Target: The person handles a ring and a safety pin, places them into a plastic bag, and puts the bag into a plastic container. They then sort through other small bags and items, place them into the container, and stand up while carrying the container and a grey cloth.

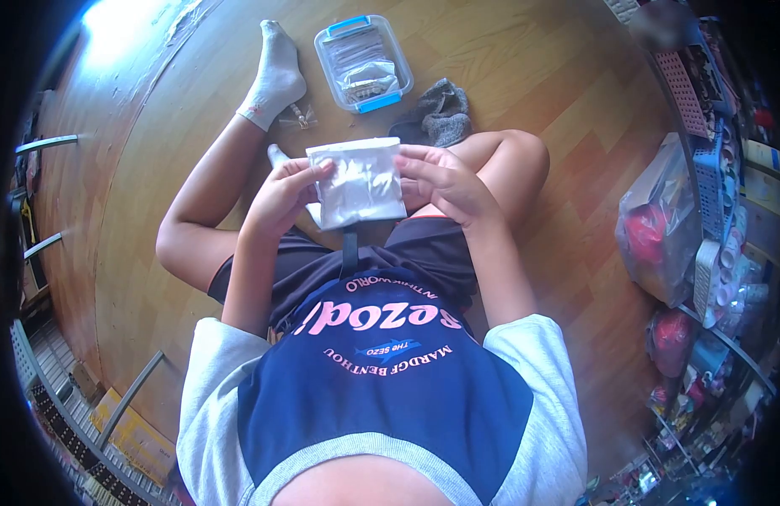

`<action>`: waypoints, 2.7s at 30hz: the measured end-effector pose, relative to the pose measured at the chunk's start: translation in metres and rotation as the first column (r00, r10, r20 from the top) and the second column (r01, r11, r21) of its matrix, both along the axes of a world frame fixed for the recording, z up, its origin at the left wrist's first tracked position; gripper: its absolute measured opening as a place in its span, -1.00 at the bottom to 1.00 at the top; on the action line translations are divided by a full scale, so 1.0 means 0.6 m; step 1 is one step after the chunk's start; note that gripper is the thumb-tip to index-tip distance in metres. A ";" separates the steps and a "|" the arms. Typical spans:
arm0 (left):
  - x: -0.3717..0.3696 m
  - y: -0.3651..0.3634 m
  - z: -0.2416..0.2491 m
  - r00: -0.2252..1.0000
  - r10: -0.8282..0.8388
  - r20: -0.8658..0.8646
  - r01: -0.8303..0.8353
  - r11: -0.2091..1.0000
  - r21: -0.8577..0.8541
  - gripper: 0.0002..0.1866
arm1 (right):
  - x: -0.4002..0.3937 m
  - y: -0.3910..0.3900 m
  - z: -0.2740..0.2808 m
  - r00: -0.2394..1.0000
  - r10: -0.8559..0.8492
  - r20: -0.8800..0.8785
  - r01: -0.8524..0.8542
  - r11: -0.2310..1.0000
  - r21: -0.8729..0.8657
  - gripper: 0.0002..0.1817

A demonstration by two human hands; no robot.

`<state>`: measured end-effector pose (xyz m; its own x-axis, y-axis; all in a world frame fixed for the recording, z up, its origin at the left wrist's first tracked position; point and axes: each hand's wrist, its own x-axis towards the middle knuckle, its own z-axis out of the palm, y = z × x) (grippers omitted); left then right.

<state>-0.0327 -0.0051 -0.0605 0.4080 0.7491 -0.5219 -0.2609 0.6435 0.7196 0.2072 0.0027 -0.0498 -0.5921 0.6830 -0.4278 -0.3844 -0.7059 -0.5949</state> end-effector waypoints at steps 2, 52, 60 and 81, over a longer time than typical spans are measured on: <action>-0.002 0.004 0.004 0.998 0.027 -0.055 -0.026 0.999 0.032 -0.77 | 0.000 0.003 -0.003 0.997 -0.008 0.081 0.003 0.998 0.056 -0.55; 0.078 0.306 -0.086 0.340 0.081 -0.937 0.811 0.479 0.336 -0.75 | -0.076 0.178 -0.149 0.249 -0.542 0.803 -0.860 0.258 0.441 -0.48; 0.080 0.290 -0.109 0.315 0.297 -0.901 0.771 0.474 0.425 -0.86 | -0.049 0.173 -0.111 0.380 -0.604 0.700 -0.777 0.202 0.596 -0.64; 0.081 0.275 -0.092 0.292 0.230 -0.928 0.849 0.385 0.363 -0.78 | -0.008 0.293 -0.097 0.247 -0.682 0.689 -0.781 0.280 0.558 -0.84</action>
<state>0.0161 0.1601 -0.1159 0.5249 0.8487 -0.0639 0.7871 -0.4555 0.4159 0.2024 0.1783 -0.1081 -0.4351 0.8839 0.1715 0.7974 0.4667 -0.3826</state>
